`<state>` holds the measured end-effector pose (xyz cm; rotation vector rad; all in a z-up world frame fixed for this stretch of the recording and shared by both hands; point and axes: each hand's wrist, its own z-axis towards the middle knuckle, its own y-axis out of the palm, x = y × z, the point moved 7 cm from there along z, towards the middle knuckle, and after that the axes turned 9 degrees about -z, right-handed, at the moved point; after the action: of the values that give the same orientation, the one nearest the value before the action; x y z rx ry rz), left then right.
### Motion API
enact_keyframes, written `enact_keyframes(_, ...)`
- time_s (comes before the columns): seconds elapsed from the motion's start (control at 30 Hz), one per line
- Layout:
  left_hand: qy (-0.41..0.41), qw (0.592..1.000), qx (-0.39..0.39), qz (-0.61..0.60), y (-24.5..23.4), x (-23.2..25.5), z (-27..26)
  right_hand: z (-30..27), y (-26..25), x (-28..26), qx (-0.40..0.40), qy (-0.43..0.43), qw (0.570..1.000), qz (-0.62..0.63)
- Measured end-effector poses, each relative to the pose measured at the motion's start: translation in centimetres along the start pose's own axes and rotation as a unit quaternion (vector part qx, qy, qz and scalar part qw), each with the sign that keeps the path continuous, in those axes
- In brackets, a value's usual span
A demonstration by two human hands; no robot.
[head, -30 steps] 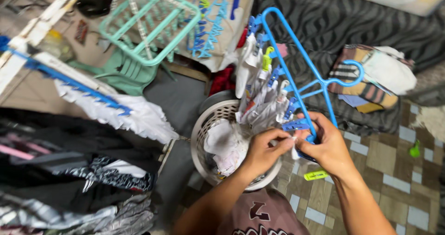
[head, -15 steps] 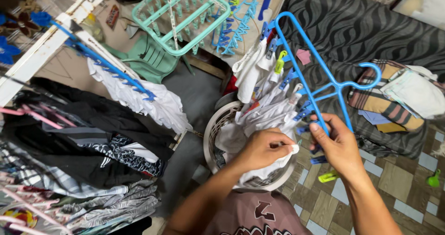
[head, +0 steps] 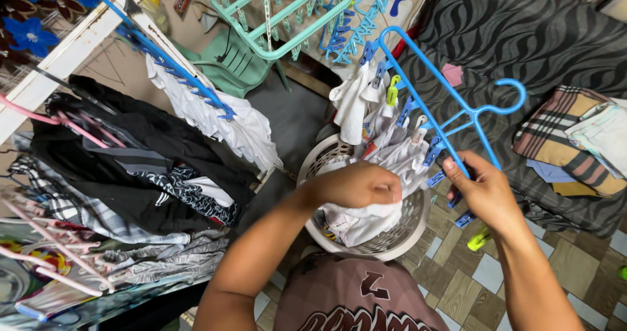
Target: The person takes small garments from a laundry basket and clips them onto a blue multi-clip hanger using clothespins. After filling the hanger, they hang it on a nearby clothing rack. The person repeats this process with another hanger.
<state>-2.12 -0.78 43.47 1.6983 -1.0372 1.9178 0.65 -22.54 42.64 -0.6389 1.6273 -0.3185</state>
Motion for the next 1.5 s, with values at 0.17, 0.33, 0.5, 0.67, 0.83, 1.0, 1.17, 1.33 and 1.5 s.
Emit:
enact_keyframes(0.17,-0.063,0.985,0.006,-0.159,0.1,-0.9,0.2,0.6,1.3,2.3,-0.053,0.008,0.998,0.032)
enact_keyframes(0.33,-0.044,0.998,0.044,0.000,-0.3,1.3,0.3,0.7,1.8,1.5,-0.066,-0.014,0.986,0.152)
enact_keyframes(0.5,0.027,0.988,0.143,0.047,-0.7,3.8,0.6,0.2,2.0,-0.7,-0.068,-0.044,0.968,0.239)
enact_keyframes(0.67,0.040,0.970,0.236,0.027,-1.0,4.3,0.5,0.2,1.8,-1.3,-0.031,-0.025,0.973,0.228)
enact_keyframes(0.83,0.022,0.964,0.264,0.001,-1.5,4.1,0.3,1.0,2.2,-1.3,-0.016,-0.048,0.979,0.195)
enact_keyframes(1.0,0.034,0.960,0.279,-0.019,-1.9,4.4,0.8,1.0,2.8,-1.2,-0.013,-0.078,0.983,0.165)
enact_keyframes(1.17,0.057,0.955,0.291,0.010,-1.7,5.1,0.5,0.6,3.1,-1.8,-0.012,-0.101,0.987,0.126)
enact_keyframes(1.33,0.031,0.958,0.271,0.088,-1.0,5.1,0.7,-0.5,2.2,-3.3,0.004,-0.129,0.987,0.095)
enact_keyframes(1.5,0.087,0.958,0.260,0.084,-1.4,5.1,1.0,-1.5,0.2,-3.4,0.040,-0.106,0.993,0.015)
